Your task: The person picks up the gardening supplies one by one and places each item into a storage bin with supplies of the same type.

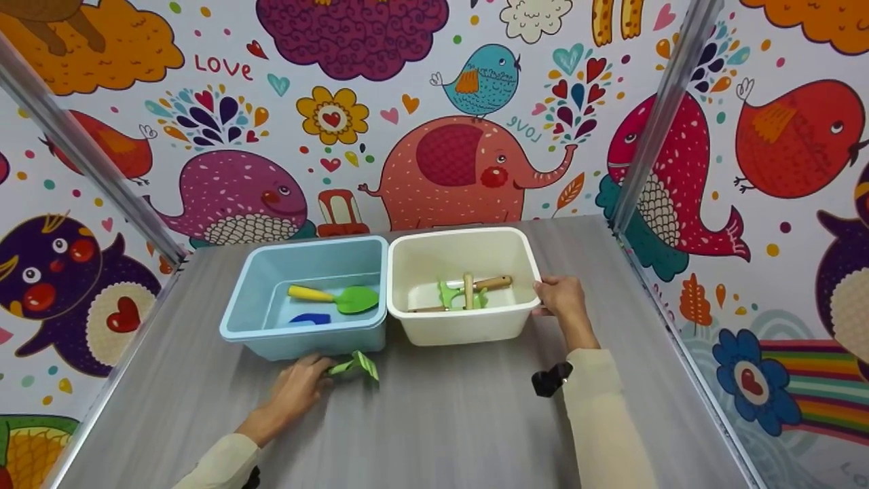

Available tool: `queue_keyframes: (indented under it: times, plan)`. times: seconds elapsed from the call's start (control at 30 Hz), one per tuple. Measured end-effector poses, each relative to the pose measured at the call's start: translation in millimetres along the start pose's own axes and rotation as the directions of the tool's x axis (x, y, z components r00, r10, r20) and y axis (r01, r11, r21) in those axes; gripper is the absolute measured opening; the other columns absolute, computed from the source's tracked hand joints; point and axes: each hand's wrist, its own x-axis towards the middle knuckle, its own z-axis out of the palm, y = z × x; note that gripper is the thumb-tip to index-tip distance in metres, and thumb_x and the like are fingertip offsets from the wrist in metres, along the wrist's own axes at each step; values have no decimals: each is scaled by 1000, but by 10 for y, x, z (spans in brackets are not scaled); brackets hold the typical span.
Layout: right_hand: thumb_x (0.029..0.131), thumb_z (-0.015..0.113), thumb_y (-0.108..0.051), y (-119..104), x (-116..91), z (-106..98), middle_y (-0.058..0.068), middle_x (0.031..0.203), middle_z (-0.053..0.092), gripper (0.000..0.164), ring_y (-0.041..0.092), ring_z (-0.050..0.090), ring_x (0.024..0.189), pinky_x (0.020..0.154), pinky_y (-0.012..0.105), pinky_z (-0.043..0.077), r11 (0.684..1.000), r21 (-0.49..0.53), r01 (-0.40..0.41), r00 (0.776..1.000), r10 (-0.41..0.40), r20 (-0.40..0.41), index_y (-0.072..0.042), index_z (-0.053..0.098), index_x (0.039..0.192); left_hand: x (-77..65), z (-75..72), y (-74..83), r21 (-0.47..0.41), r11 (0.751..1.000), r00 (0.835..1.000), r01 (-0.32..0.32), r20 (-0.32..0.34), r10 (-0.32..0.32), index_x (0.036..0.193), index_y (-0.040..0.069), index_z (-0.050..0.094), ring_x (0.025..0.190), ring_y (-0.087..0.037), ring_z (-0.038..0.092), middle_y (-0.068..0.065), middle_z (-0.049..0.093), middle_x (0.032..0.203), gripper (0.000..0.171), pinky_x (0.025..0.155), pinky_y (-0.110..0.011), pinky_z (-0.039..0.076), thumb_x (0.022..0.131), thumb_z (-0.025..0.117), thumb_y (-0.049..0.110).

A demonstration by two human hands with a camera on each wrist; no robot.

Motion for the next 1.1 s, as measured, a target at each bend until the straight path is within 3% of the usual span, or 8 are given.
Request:
queue_keyframes:
  times: [0.23, 0.47, 0.73, 1.0, 1.1]
  plan:
    - [103, 53, -14, 36, -5, -5, 32, 127, 59, 51, 1, 62, 72, 68, 21, 59, 999, 22, 40, 999, -39, -16, 13, 41, 145, 120, -101, 178, -8, 998, 997, -70, -38, 70, 99, 9, 72, 85, -25, 65, -6, 67, 91, 23, 70, -43, 54, 78, 78, 0]
    - [104, 53, -16, 32, 2, 0, 32, 129, 58, 51, 2, 62, 73, 68, 21, 59, 1000, 8, 28, 999, -28, -17, 12, 41, 145, 206, -215, 284, -32, 992, 991, -121, -59, 119, 98, 9, 72, 83, -23, 63, -5, 66, 90, 22, 70, -42, 55, 79, 79, 1]
    - [104, 52, -16, 17, 5, 0, 34, 132, 56, 52, 1, 62, 73, 69, 21, 60, 1000, 3, 28, 1000, -28, -2, 13, 40, 145, 305, -337, 386, -18, 984, 984, -175, -44, 174, 98, 8, 71, 81, -22, 62, -5, 64, 88, 19, 68, -38, 54, 81, 79, 3]
    - [104, 52, -17, 14, 13, -4, 36, 138, 51, 53, 2, 62, 74, 70, 22, 60, 1000, 16, 5, 1000, -5, -1, 12, 38, 147, 441, -470, 611, -76, 984, 986, -163, 8, 164, 108, 10, 72, 87, -18, 63, -4, 67, 95, 22, 74, -34, 57, 86, 77, 8]
    - [104, 52, -16, 9, 17, 6, 35, 137, 53, 52, 2, 62, 72, 69, 22, 60, 1000, 21, -1, 1000, 1, -9, 11, 39, 147, 509, -518, 681, -50, 979, 980, -197, -6, 197, 108, 10, 72, 86, -19, 64, -5, 68, 95, 22, 73, -33, 57, 86, 77, 8]
